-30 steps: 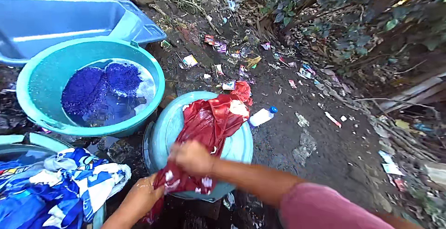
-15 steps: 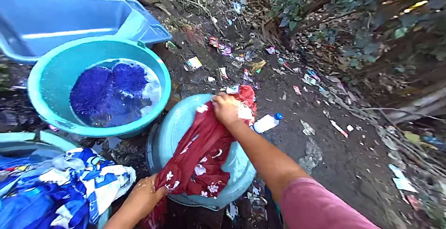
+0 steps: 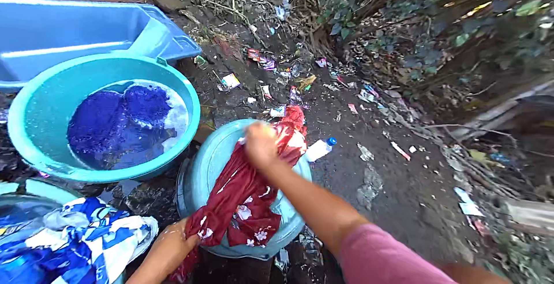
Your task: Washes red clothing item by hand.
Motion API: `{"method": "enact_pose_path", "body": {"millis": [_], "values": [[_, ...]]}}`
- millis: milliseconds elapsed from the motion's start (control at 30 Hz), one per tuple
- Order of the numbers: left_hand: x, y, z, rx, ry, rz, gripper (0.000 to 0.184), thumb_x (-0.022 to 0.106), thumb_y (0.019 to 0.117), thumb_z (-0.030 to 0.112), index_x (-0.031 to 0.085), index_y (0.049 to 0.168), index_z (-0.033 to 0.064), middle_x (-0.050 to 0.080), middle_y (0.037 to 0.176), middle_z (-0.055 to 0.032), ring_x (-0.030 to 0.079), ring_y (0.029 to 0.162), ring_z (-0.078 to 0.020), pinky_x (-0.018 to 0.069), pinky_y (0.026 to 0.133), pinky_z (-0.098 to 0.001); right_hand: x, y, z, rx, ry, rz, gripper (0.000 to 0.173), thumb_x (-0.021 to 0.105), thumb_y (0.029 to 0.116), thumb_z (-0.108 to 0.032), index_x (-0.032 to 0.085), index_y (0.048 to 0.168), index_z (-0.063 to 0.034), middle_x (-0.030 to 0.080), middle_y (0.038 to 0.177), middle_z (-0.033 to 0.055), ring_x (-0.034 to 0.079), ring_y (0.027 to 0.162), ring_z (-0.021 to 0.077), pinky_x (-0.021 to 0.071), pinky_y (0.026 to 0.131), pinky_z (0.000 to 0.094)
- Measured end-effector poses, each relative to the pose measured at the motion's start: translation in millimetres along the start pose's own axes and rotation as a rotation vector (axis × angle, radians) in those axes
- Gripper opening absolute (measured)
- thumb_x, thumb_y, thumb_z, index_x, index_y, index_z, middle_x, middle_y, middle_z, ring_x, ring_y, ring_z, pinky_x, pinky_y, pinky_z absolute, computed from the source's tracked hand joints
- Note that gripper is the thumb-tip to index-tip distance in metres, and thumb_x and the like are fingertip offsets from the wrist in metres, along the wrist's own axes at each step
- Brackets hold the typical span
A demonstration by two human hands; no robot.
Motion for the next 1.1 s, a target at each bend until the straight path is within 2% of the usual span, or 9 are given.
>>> {"method": "enact_pose_path", "body": {"millis": [100, 167, 333, 400, 533, 633, 800, 933, 1100], "values": [[0.4, -1.0, -2.1, 0.023, 0.0, -0.01, 0.045, 0.068, 0.096, 0.03, 0.064, 0.132, 0.0036, 0.067, 0.127, -0.0218, 0.061, 0.124, -0.0385, 0.0437, 0.108, -0.0615, 19.7, -121.0, -110.0, -0.5, 0.169, -0.079, 0.022, 0.064, 0.0978, -0.019, 0.076, 0.115, -0.0155, 0.071, 0.127, 0.0106, 0.068, 0.111, 0.0341, 0.0561, 0.09, 0.0553], [-0.1, -9.9, -0.2, 0.029, -0.03, -0.028, 0.043, 0.068, 0.0956, 0.027, 0.064, 0.13, 0.0016, 0.068, 0.122, -0.0242, 0.062, 0.121, -0.0408, 0.0443, 0.106, -0.0632, 17.8, -120.0, -89.1, -0.592, 0.142, -0.055, 0.019, 0.064, 0.0976, -0.023, 0.076, 0.112, -0.0188, 0.071, 0.128, 0.0087, 0.07, 0.107, 0.0338, 0.0571, 0.082, 0.0575], [-11.4, -3.3, 6.7, 0.013, -0.036, 0.022, 0.042, 0.069, 0.0965, 0.027, 0.064, 0.13, 0.0016, 0.068, 0.122, -0.0237, 0.062, 0.122, -0.0393, 0.0435, 0.107, -0.0613, -10.8, 18.4, 90.1, 0.152, -0.033, -0.019, 0.032, 0.054, 0.1043, -0.027, 0.069, 0.13, -0.0165, 0.061, 0.14, 0.0184, 0.053, 0.131, 0.0452, 0.04, 0.105, 0.0683], [-8.1, -2.8, 3.0, 0.0, -0.025, 0.03, 0.045, 0.071, 0.0945, 0.027, 0.063, 0.13, 0.0015, 0.068, 0.122, -0.0238, 0.062, 0.121, -0.0395, 0.0441, 0.106, -0.0618, -11.3, -9.0, 40.2, 0.126, 0.0, -0.044, 0.031, 0.056, 0.1023, -0.027, 0.071, 0.125, -0.0139, 0.063, 0.135, 0.019, 0.057, 0.127, 0.0436, 0.0443, 0.103, 0.0673], [-3.8, -11.3, -3.8, -0.015, 0.003, 0.008, 0.052, 0.071, 0.0931, 0.021, 0.058, 0.138, -0.0007, 0.065, 0.126, -0.0293, 0.06, 0.123, -0.0462, 0.0427, 0.106, -0.0659, 17.7, -119.8, -129.7, -0.536, 0.17, -0.007, 0.02, 0.064, 0.0973, -0.022, 0.077, 0.113, -0.0186, 0.071, 0.128, 0.0075, 0.069, 0.108, 0.0315, 0.0558, 0.084, 0.0536], [1.8, -18.7, -9.9, -0.015, 0.029, -0.028, 0.04, 0.068, 0.0962, 0.025, 0.066, 0.128, 0.0006, 0.068, 0.122, -0.0255, 0.062, 0.122, -0.0422, 0.0432, 0.107, -0.0639, 10.4, -50.8, -53.6, -0.383, 0.026, 0.046, 0.02, 0.061, 0.0982, -0.025, 0.077, 0.11, -0.02, 0.074, 0.118, 0.009, 0.071, 0.104, 0.0347, 0.0577, 0.08, 0.0594], [-2.1, -7.2, -1.5, -0.025, 0.096, 0.0, 0.046, 0.065, 0.0987, 0.027, 0.06, 0.138, 0.0042, 0.065, 0.132, -0.0232, 0.058, 0.129, -0.0396, 0.04, 0.111, -0.0623, -12.9, 45.3, 133.8, 0.184, 0.501, -0.134, 0.036, 0.055, 0.1047, -0.018, 0.063, 0.137, -0.0061, 0.061, 0.141, 0.0186, 0.057, 0.132, 0.0327, 0.0431, 0.113, 0.0541], [-12.3, -18.3, 12.9, 0.248, -0.049, 0.162, 0.041, 0.074, 0.0876, 0.013, 0.068, 0.126, -0.0007, 0.067, 0.127, -0.0227, 0.061, 0.123, -0.0379, 0.0438, 0.109, -0.0595, -31.9, 15.7, 169.2, 0.448, 1.307, -0.256, 0.041, 0.035, 0.1121, -0.029, 0.049, 0.149, -0.0181, 0.068, 0.113, 0.0112, 0.067, 0.084, 0.0191, 0.0572, 0.074, 0.0373], [-37.8, -40.3, 36.8, 0.462, -0.325, 0.385, 0.045, 0.066, 0.0799, 0.01, 0.067, 0.124, 0.0002, 0.061, 0.136, -0.0135, 0.056, 0.13, -0.02, 0.0449, 0.112, -0.0412, -36.7, -31.4, 155.0, 0.531, 1.459, -0.277, 0.046, 0.019, 0.1138, -0.024, 0.044, 0.151, -0.0134, 0.069, 0.112, 0.0159, 0.071, 0.086, 0.025, 0.0601, 0.076, 0.0398]]}}
Point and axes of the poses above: each hand's wrist, its own y-axis towards the middle knuckle, its own x-axis out of the palm, z = x × y, the point moved 8 cm from there along y, towards the middle knuckle
